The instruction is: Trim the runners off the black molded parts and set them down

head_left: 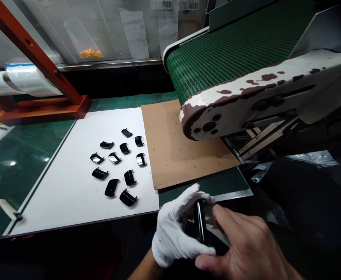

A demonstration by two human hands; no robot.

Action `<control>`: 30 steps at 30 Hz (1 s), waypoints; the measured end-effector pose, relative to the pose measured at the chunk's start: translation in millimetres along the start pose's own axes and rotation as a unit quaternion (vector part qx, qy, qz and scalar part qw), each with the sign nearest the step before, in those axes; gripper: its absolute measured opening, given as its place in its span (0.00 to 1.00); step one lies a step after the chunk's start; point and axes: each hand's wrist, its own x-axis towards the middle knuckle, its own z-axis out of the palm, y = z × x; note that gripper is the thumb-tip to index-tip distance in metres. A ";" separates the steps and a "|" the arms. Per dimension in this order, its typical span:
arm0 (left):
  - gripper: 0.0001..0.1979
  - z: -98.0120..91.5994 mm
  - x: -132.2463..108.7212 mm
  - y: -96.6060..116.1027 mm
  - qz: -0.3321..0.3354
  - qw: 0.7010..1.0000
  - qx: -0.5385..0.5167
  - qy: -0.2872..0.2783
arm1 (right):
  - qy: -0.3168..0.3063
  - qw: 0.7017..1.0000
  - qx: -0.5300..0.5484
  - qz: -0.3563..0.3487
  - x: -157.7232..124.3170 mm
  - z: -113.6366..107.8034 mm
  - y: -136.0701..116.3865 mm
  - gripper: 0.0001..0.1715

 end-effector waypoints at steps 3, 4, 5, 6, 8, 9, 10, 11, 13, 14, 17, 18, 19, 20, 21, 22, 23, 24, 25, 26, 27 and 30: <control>0.44 -3.6 -0.6 -2.0 0.024 0.999 -0.005 -0.024 | -0.021 1.000 -0.014 0.002 -1.2 0.4 0.8 0.44; 0.44 -4.6 -0.8 -2.2 0.027 0.999 -0.005 -0.028 | -0.024 1.000 -0.018 0.002 -1.3 0.3 0.9 0.45; 0.44 -5.4 -1.0 -2.1 0.026 0.999 -0.003 -0.029 | -0.026 0.999 -0.021 0.002 -1.3 0.1 0.9 0.45; 0.44 -6.1 -1.1 -1.9 0.024 0.999 0.002 -0.029 | -0.026 0.999 -0.023 0.001 -1.2 -0.1 0.9 0.46; 0.44 -7.1 -1.1 -1.2 0.019 0.999 0.012 -0.030 | -0.027 0.999 -0.023 0.001 -1.1 -0.7 0.9 0.46; 0.44 -7.5 -0.9 -0.9 0.018 0.999 0.016 -0.032 | -0.029 0.999 -0.022 0.003 -1.2 -0.8 1.0 0.46; 0.44 -7.9 -0.6 -0.6 0.016 0.999 0.018 -0.034 | -0.031 0.999 -0.021 0.005 -1.4 -0.9 1.2 0.46; 0.44 -8.3 -0.3 -0.5 0.016 0.999 0.019 -0.037 | -0.033 0.999 -0.019 0.006 -1.6 -0.8 1.5 0.46; 0.45 -9.2 0.0 -0.7 0.016 0.999 0.019 -0.039 | -0.042 0.999 -0.016 0.007 -2.5 -0.1 2.4 0.46; 0.45 -9.6 -0.1 -0.8 0.017 0.999 0.021 -0.037 | -0.046 0.999 -0.016 0.005 -3.1 0.6 3.0 0.45; 0.45 -10.1 -1.6 -0.9 0.014 0.999 0.036 -0.026 | -0.042 0.999 -0.028 -0.016 -5.0 3.4 5.2 0.44; 0.45 -9.9 -2.4 -0.6 0.008 0.999 0.039 -0.020 | -0.038 0.998 -0.034 -0.025 -5.6 4.3 5.8 0.44; 0.45 -9.6 -3.1 -0.2 -0.001 0.999 0.040 -0.016 | -0.032 0.998 -0.038 -0.032 -6.0 4.8 6.5 0.43; 0.46 -9.1 -3.7 0.2 -0.010 0.999 0.040 -0.012 | -0.029 0.998 -0.037 -0.036 -6.1 4.9 7.2 0.42; 0.46 -8.7 -4.0 0.7 -0.016 0.999 0.042 -0.009 | -0.033 0.999 -0.023 -0.035 -6.0 4.4 7.8 0.42; 0.46 -8.3 -4.0 1.1 -0.016 0.999 0.050 -0.006 | -0.047 0.999 0.004 -0.025 -5.7 3.2 8.6 0.41; 0.46 -8.1 -3.6 1.6 -0.008 0.998 0.064 -0.004 | -0.064 0.997 0.046 -0.004 -5.2 1.5 9.5 0.41; 0.47 -8.3 -2.9 2.0 0.007 0.997 0.082 -0.004 | -0.085 0.991 0.102 0.026 -4.8 -0.5 10.7 0.42; 0.47 -9.0 -2.0 2.6 0.026 0.994 0.102 -0.002 | -0.106 0.978 0.165 0.063 -4.9 -2.3 12.3 0.42; 0.47 -10.2 -1.1 3.3 0.045 0.992 0.122 0.000 | -0.119 0.961 0.225 0.105 -5.8 -3.6 14.6 0.42; 0.47 -12.1 -0.3 4.4 0.061 0.988 0.141 0.004 | -0.118 0.943 0.272 0.149 -7.7 -3.8 17.6 0.41; 0.44 -23.5 -2.0 9.9 0.075 0.973 0.215 0.029 | -0.081 0.897 0.345 0.265 -21.8 4.7 32.8 0.34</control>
